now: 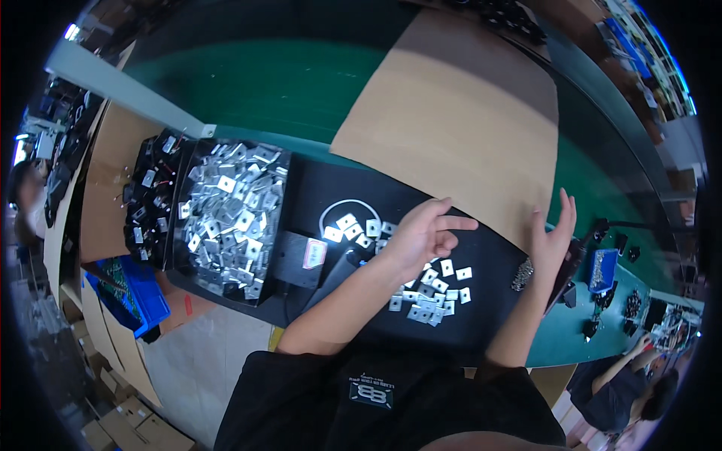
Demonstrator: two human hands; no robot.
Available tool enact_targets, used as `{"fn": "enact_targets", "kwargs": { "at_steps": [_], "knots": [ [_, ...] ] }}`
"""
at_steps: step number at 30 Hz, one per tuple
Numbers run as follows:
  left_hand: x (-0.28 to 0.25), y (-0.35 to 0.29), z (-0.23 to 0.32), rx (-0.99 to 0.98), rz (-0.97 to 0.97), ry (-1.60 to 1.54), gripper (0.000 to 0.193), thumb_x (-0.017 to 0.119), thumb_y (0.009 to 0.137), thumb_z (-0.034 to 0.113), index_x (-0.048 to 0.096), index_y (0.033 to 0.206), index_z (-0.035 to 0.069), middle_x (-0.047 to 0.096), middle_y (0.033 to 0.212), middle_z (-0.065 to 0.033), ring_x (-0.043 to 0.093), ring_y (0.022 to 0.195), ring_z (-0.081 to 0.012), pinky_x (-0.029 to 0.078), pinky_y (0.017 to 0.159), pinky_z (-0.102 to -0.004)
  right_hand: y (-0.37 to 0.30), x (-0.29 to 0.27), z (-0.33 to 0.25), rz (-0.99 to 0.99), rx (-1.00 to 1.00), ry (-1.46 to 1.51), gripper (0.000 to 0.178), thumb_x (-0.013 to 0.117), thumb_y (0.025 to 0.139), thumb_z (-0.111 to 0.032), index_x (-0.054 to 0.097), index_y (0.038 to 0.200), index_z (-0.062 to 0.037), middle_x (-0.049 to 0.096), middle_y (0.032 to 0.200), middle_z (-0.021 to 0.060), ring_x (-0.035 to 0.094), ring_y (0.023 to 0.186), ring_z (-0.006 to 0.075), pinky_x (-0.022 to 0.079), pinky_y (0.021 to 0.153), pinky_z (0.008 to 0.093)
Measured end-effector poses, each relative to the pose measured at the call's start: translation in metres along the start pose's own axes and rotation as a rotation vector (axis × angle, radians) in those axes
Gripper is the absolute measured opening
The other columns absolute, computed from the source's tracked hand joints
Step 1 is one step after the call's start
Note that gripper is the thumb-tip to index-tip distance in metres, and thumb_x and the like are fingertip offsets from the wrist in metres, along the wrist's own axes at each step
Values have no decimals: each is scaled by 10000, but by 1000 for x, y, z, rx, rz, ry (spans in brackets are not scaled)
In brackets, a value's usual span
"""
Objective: The person uses a corded electric screwdriver to fasten screws into small black electronic devices on a green workbench. They repeatedly pick up devices, align them, and drive screws, then place the finished units aside. The person also briefly handles a cardboard sheet to adjust the workspace.
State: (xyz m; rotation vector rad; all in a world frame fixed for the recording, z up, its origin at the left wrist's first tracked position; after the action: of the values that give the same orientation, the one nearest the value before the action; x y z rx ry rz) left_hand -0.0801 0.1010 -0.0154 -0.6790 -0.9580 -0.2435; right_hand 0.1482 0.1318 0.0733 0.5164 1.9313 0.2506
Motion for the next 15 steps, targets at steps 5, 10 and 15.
{"fn": "enact_targets", "kwargs": {
  "at_steps": [5, 10, 15],
  "knots": [
    [-3, -4, 5, -12, -30, 54, 316, 432, 983, 343, 458, 1095, 48, 666, 973, -198, 477, 603, -119, 387, 550, -238, 4, 41, 39, -252, 334, 342, 556, 636, 882, -242, 453, 1374, -60, 450, 1385, 201, 467, 1258, 308, 418, 993, 391],
    [-2, -3, 14, -17, -57, 119, 317, 428, 984, 348, 466, 1083, 49, 670, 934, -186, 511, 615, -117, 391, 551, -232, 14, 35, 50, -165, 246, 63, 559, 652, 872, -269, 476, 1346, -31, 555, 1247, 213, 580, 1095, 277, 475, 908, 359],
    [14, -11, 31, 45, -56, 471, 483, 524, 939, 334, 473, 1270, -14, 677, 934, -178, 595, 634, -170, 462, 596, -268, 14, 46, 70, -192, 477, 542, 644, 674, 878, -255, 387, 1392, 7, 603, 1180, 193, 591, 1048, 194, 478, 874, 304]
  ]
}}
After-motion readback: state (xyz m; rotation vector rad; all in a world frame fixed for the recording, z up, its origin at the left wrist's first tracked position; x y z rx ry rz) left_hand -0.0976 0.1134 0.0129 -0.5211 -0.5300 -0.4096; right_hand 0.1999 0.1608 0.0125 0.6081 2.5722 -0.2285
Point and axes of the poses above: each hand's wrist, its own y-axis towards the middle knuckle, its own x-axis out of the palm, z = x × y, the point moved 9 cm from there along y, towards the middle knuckle
